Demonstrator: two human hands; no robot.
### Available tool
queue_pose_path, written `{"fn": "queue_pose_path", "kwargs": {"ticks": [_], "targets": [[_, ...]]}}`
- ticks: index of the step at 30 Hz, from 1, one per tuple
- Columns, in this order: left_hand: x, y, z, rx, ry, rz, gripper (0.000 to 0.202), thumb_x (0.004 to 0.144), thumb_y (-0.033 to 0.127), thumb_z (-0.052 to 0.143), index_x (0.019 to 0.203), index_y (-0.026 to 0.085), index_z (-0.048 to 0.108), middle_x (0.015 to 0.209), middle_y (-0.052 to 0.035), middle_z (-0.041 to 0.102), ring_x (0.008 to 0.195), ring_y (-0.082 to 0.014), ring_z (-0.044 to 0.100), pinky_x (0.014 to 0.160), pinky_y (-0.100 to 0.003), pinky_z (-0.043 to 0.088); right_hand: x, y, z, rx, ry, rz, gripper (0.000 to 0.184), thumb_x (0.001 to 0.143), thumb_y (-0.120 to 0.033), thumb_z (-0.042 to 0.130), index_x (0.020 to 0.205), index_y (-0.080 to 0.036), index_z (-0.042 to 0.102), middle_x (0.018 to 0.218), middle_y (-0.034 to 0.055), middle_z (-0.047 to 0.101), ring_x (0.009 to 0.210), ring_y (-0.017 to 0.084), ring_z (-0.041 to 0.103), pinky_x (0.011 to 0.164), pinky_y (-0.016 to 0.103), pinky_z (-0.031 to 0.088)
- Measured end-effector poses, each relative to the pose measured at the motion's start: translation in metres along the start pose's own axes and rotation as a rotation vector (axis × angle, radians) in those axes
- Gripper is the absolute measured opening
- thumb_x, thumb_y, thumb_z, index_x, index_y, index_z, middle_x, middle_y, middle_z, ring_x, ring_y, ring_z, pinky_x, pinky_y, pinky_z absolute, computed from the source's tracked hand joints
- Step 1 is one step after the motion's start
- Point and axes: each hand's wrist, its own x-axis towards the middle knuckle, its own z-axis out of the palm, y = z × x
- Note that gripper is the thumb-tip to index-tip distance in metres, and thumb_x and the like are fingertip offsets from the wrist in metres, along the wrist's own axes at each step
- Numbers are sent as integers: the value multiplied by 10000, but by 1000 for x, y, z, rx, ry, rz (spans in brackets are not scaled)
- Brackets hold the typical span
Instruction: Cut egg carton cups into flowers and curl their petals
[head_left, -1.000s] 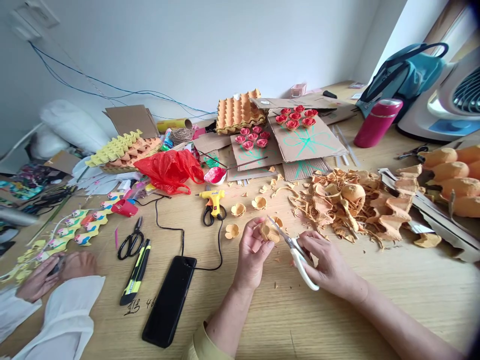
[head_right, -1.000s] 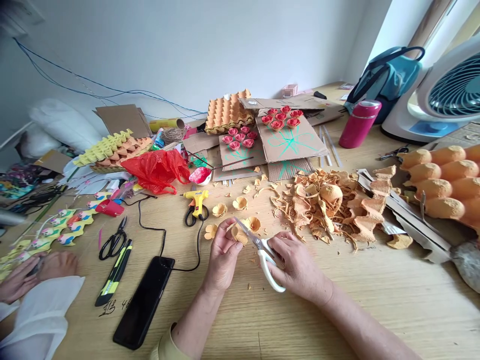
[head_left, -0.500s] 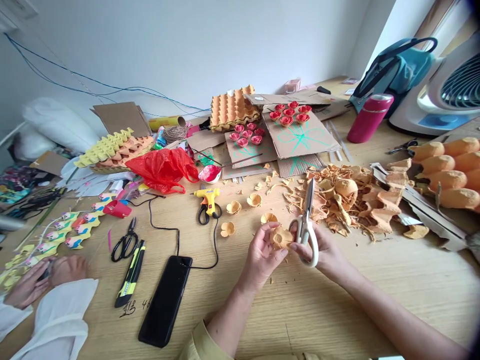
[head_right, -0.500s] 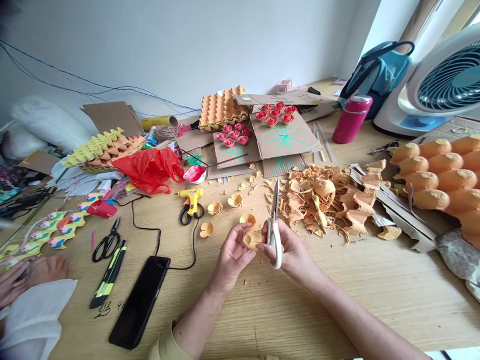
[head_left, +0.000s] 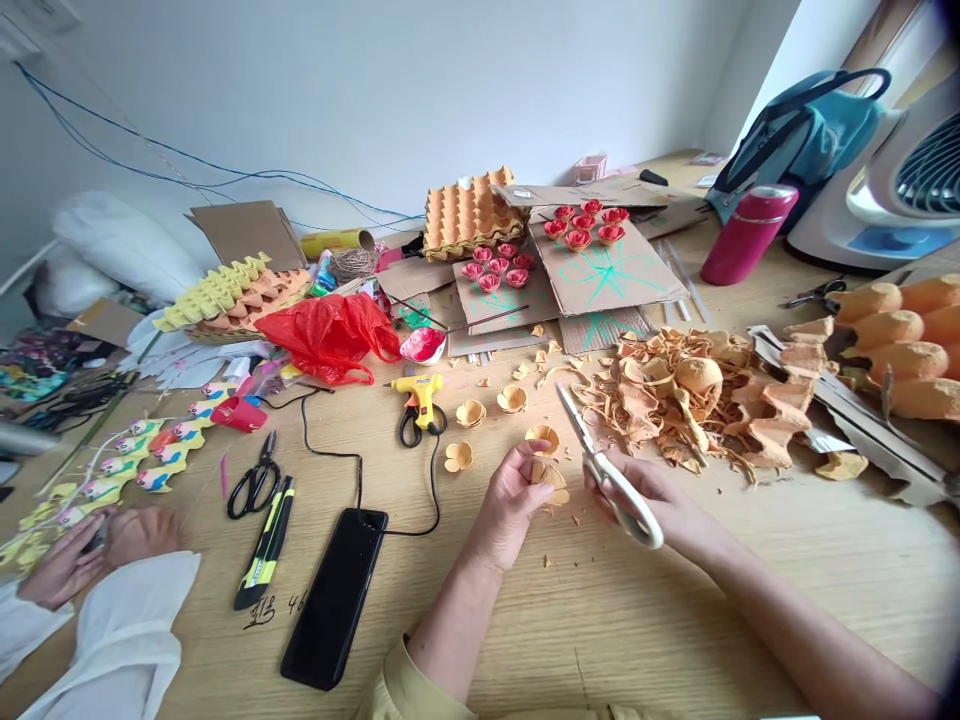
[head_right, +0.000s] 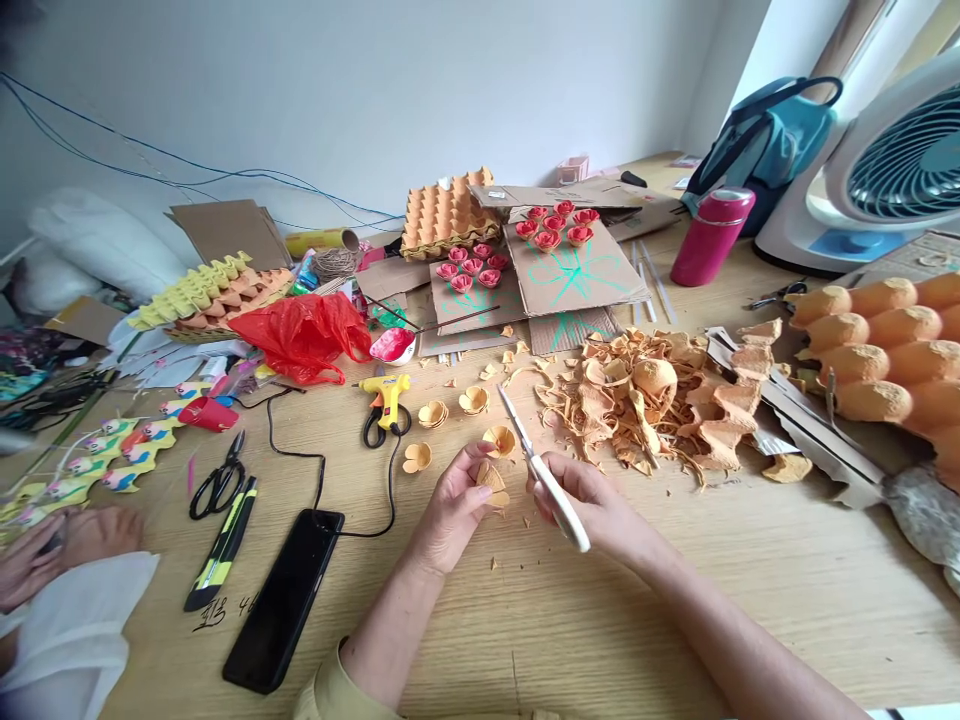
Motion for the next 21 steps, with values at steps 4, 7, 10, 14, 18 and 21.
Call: {"fn": "queue_pose_path", "kwargs": {"ticks": [4, 7, 10, 14, 18, 21], "targets": [[1, 1, -5, -99, -61, 13, 580, 693, 246, 793, 1249, 227, 632, 879, 1, 631, 756, -117, 539, 752, -264, 427, -4, 4, -2, 217, -256, 148, 550, 859, -726, 547, 840, -178, 581, 549, -37, 498, 438, 87, 402, 423, 218, 296], [1, -2, -8, -129, -107, 35, 506, 694, 268, 782, 1189, 206, 692, 847, -6, 632, 780, -133, 547, 798, -282, 441, -6, 8, 1, 261, -316, 187, 587, 873, -744, 500, 846, -168, 611, 486, -41, 476, 396, 89, 378, 406, 225, 298], [0, -4, -7, -131, -159, 16, 435, 688, 279, 789, 1110, 189, 732, 793, -5, 617, 772, -136, 554, 791, -282, 448, -6, 8, 3, 318, -303, 192, 579, 870, -742, 509, 856, -174, 616, 492, -45, 480, 393, 82, 365, 426, 232, 299], [-1, -2, -4, -100, -154, -34, 447, 676, 267, 811, 1108, 189, 726, 771, -2, 615, 727, -120, 552, 721, -252, 434, -2, 9, 1, 301, -171, 117, 547, 880, -723, 519, 864, -183, 604, 535, -32, 502, 422, 96, 403, 438, 244, 288], [1, 0, -2, -91, -39, 13, 329, 641, 222, 849, 936, 176, 710, 773, 15, 612, 688, -87, 514, 687, -224, 406, 2, 11, -2, 244, -53, 37, 493, 912, -680, 511, 890, -193, 582, 580, -22, 526, 483, 109, 442, 465, 246, 306], [3, -1, -3, -56, 52, 81, 307, 630, 204, 866, 849, 171, 654, 748, 31, 592, 683, -86, 499, 689, -228, 400, 1, 6, -3, 101, -13, 7, 504, 915, -692, 493, 854, -195, 551, 601, -22, 518, 506, 110, 435, 488, 252, 328]]}}
